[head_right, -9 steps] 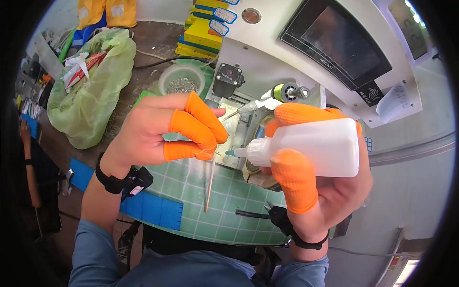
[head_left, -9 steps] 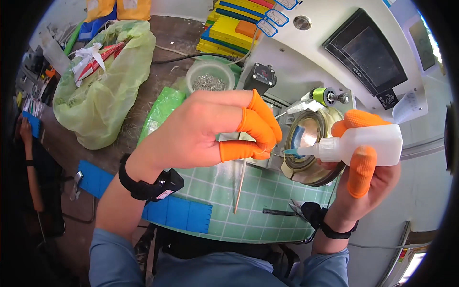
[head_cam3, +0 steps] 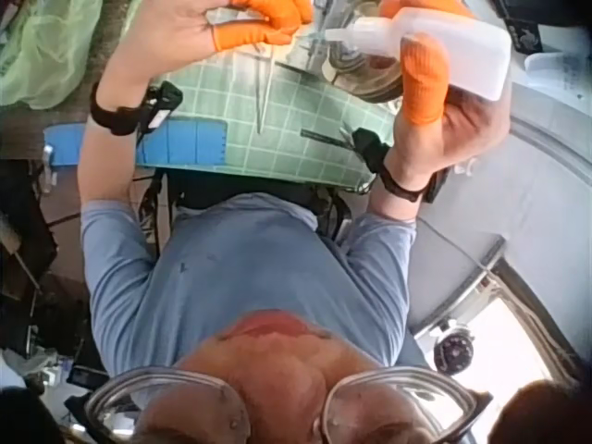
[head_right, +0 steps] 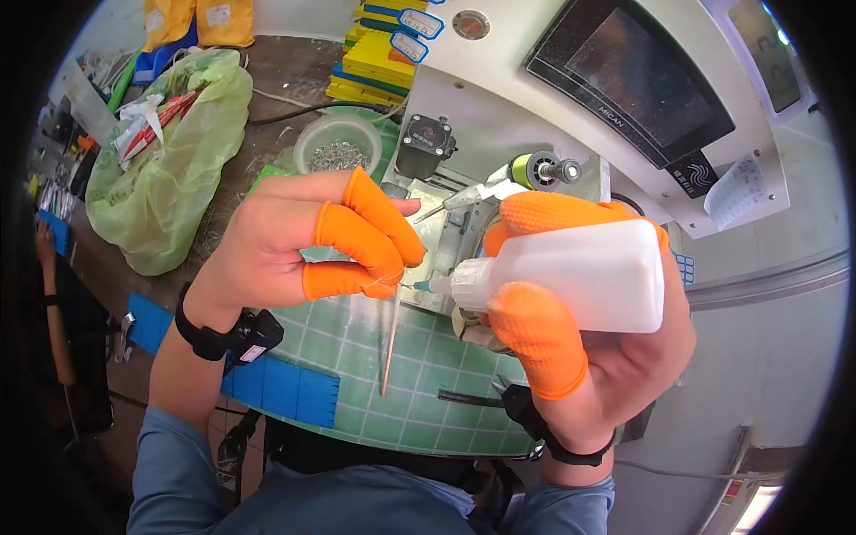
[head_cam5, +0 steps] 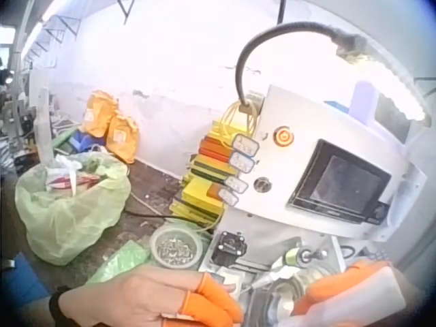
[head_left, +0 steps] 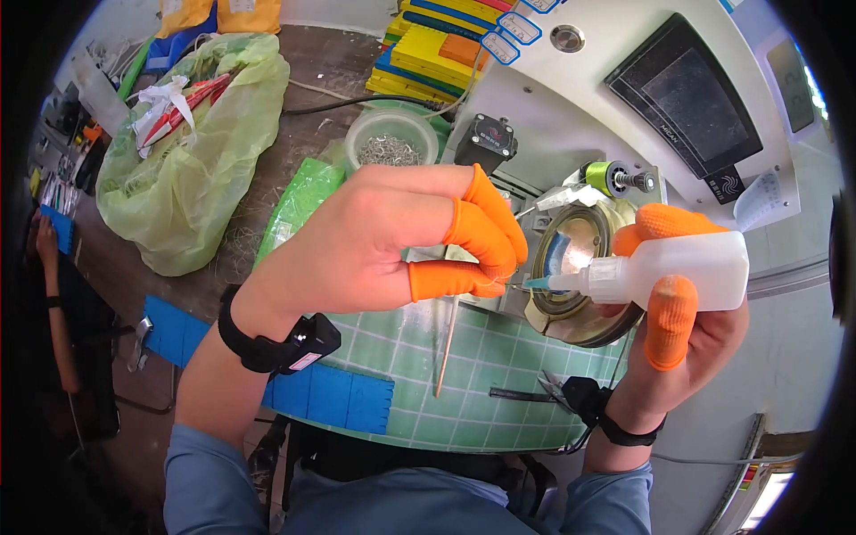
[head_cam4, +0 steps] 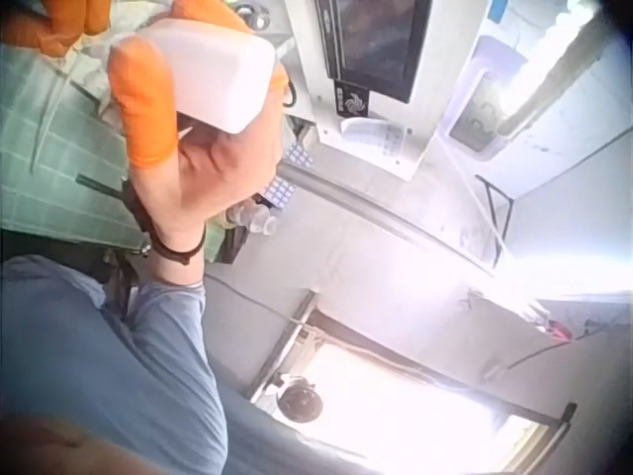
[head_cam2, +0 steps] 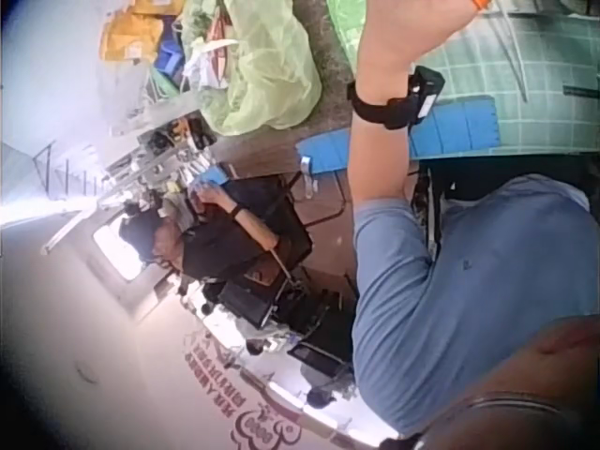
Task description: Assembling and gluing small components at a fabrication workstation.
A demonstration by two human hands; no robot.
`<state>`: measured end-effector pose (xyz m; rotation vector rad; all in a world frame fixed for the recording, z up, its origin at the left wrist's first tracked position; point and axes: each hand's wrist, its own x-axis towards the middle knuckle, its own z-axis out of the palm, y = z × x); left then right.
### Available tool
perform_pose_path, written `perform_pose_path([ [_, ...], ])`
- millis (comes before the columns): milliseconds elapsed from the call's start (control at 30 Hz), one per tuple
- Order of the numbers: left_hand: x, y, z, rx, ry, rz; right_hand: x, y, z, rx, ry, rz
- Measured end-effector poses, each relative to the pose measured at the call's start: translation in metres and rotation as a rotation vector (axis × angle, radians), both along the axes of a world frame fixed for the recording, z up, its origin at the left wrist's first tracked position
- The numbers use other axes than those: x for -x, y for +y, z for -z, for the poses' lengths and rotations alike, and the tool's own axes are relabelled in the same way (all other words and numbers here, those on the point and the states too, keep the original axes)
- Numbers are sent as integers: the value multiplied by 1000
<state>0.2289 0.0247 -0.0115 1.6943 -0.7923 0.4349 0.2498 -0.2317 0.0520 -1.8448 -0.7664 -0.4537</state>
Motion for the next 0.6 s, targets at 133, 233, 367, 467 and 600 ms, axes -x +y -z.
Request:
perform_pose_path([
  [133, 2, 2, 1, 4, -10, 5, 6, 7, -7, 25, 51, -14],
  [233, 1, 2, 0, 3, -14, 4, 6, 10, -6, -3, 85, -10],
  [367, 1, 2, -1, -14, -14, -8, 6, 9, -5, 2, 32, 36],
  [467, 1, 1, 0, -4, -15, -4, 7, 12, -7, 0, 53, 31],
  [600, 1, 0, 0, -4, -4, 0, 9, 12, -8, 2, 68, 36],
])
